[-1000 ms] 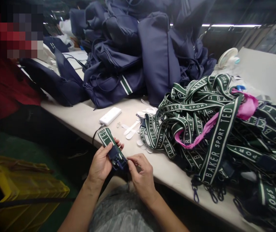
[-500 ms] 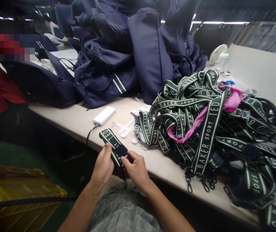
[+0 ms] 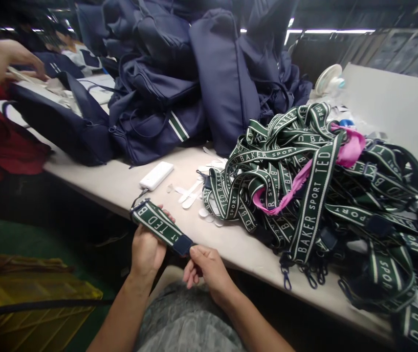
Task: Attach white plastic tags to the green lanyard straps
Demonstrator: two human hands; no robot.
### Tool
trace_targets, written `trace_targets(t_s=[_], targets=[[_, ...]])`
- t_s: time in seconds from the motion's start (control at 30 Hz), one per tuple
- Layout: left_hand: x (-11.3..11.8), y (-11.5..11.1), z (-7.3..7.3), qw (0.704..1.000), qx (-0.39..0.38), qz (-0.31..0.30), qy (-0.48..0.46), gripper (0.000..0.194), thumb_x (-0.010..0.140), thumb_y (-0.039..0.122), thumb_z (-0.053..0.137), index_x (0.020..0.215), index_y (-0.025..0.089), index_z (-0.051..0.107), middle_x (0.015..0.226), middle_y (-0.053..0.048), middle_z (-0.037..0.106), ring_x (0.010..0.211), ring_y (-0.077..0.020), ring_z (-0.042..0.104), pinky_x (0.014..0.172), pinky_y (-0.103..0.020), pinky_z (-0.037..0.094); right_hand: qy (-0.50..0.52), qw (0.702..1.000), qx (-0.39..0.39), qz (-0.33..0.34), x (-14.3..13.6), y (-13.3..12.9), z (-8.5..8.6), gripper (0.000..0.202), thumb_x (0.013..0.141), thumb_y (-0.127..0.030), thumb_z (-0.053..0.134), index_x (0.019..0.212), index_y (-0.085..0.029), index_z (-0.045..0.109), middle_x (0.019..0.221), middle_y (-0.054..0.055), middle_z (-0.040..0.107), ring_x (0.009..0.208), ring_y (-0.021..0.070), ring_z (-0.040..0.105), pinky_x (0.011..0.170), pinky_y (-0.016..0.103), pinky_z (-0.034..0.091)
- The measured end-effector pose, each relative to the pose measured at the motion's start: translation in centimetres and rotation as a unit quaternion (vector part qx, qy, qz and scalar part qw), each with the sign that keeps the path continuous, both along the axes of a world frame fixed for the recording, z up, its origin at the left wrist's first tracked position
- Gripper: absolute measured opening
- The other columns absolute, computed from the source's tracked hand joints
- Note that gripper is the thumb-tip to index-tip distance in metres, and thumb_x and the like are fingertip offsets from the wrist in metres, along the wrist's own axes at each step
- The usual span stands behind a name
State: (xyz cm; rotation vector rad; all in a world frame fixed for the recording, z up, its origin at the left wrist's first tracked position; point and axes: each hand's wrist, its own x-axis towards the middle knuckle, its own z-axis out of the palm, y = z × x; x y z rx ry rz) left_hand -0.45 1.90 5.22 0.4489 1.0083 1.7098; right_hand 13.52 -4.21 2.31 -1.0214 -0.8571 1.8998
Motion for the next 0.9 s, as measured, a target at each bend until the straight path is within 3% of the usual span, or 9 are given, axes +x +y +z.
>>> trace_targets(t_s=[0.13, 0.27, 0.4, 0.5, 0.57, 0.67, 0.77, 0.9], targets=[[0.3, -0.2, 0.6, 0.999, -0.004, -0.045, -0.024, 0.039, 0.062, 0.025, 0.079, 0.099, 0.016, 0.068, 0.086, -0.004, 0.071, 0.076, -0.0174, 0.067, 0.076, -0.030, 0.055, -0.038, 0.999, -0.008, 0.007, -1.0, -0.1, -1.2, 0.055, 0.081, -0.070, 0.060, 0.080, -0.016, 0.052, 0.056, 0.004, 0.067, 0.040, 0.0098, 0.054, 0.042, 0.018, 0.029], [1.1, -0.8, 0.6, 0.998, -0.038, -0.047, 0.013, 0.032, 0.070, 0.028, 0.073, 0.099, 0.016, 0.066, 0.082, -0.002, 0.069, 0.069, -0.0149, 0.065, 0.067, -0.026, 0.053, -0.103, 0.990, 0.071, -0.057, -1.2, 0.2, -1.4, 0.047, 0.086, -0.059, 0.060, 0.106, -0.019, 0.048, 0.061, -0.004, 0.062, 0.048, 0.0124, 0.055, 0.050, 0.023, 0.042], [1.6, -1.1, -0.1, 0.992, -0.047, -0.044, 0.112, 0.031, 0.083, 0.042, 0.065, 0.103, 0.019, 0.064, 0.086, -0.002, 0.069, 0.075, -0.0161, 0.064, 0.070, -0.027, 0.052, -0.236, 0.946, 0.190, -0.115, -1.1, 0.2, -0.9, 0.057, 0.086, -0.033, 0.066, 0.137, -0.024, 0.042, 0.101, 0.004, 0.063, 0.089, 0.0192, 0.063, 0.079, 0.034, 0.053], [1.6, -1.4, -0.3, 0.974, -0.040, -0.052, 0.217, 0.035, 0.089, 0.049, 0.060, 0.106, 0.019, 0.064, 0.091, -0.003, 0.070, 0.084, -0.0171, 0.064, 0.076, -0.026, 0.050, -0.272, 0.910, 0.293, -0.110, -1.2, 0.3, 0.1, 0.076, 0.081, -0.024, 0.071, 0.148, -0.028, 0.035, 0.138, 0.009, 0.050, 0.125, 0.0246, 0.050, 0.104, 0.040, 0.046], [1.5, -1.6, -0.3, 0.958, -0.036, -0.079, 0.272, 0.038, 0.090, 0.052, 0.058, 0.106, 0.019, 0.066, 0.093, -0.004, 0.071, 0.086, -0.0189, 0.065, 0.077, -0.027, 0.050, -0.267, 0.897, 0.335, -0.109, -1.2, 0.6, 0.7, 0.078, 0.081, -0.023, 0.071, 0.150, -0.027, 0.033, 0.146, 0.009, 0.044, 0.134, 0.0252, 0.042, 0.112, 0.041, 0.039], [1.3, -1.8, -0.1, 0.944, -0.024, -0.133, 0.301, 0.041, 0.090, 0.053, 0.057, 0.110, 0.018, 0.066, 0.098, -0.006, 0.072, 0.092, -0.0229, 0.066, 0.079, -0.029, 0.050, -0.256, 0.897, 0.338, -0.128, -1.1, 1.6, 1.4, 0.064, 0.085, -0.024, 0.066, 0.145, -0.024, 0.041, 0.140, 0.009, 0.051, 0.124, 0.0233, 0.052, 0.105, 0.038, 0.046], [1.2, -2.0, -0.3, 0.936, -0.018, -0.190, 0.295, 0.044, 0.091, 0.054, 0.055, 0.114, 0.018, 0.064, 0.108, -0.009, 0.071, 0.104, -0.0256, 0.064, 0.089, -0.033, 0.049, -0.288, 0.889, 0.321, -0.154, -0.8, 2.8, 1.7, 0.049, 0.084, -0.025, 0.066, 0.131, -0.020, 0.054, 0.120, 0.008, 0.063, 0.105, 0.0226, 0.060, 0.093, 0.036, 0.051], [0.9, -2.4, -0.4, 0.932, -0.040, -0.212, 0.290, 0.053, 0.091, 0.059, 0.052, 0.122, 0.017, 0.060, 0.121, -0.012, 0.067, 0.119, -0.0282, 0.058, 0.105, -0.038, 0.042, -0.300, 0.893, 0.295, -0.159, -1.0, 3.3, 2.3, 0.038, 0.082, -0.024, 0.065, 0.118, -0.019, 0.060, 0.106, 0.006, 0.068, 0.097, 0.0219, 0.063, 0.091, 0.034, 0.051]])
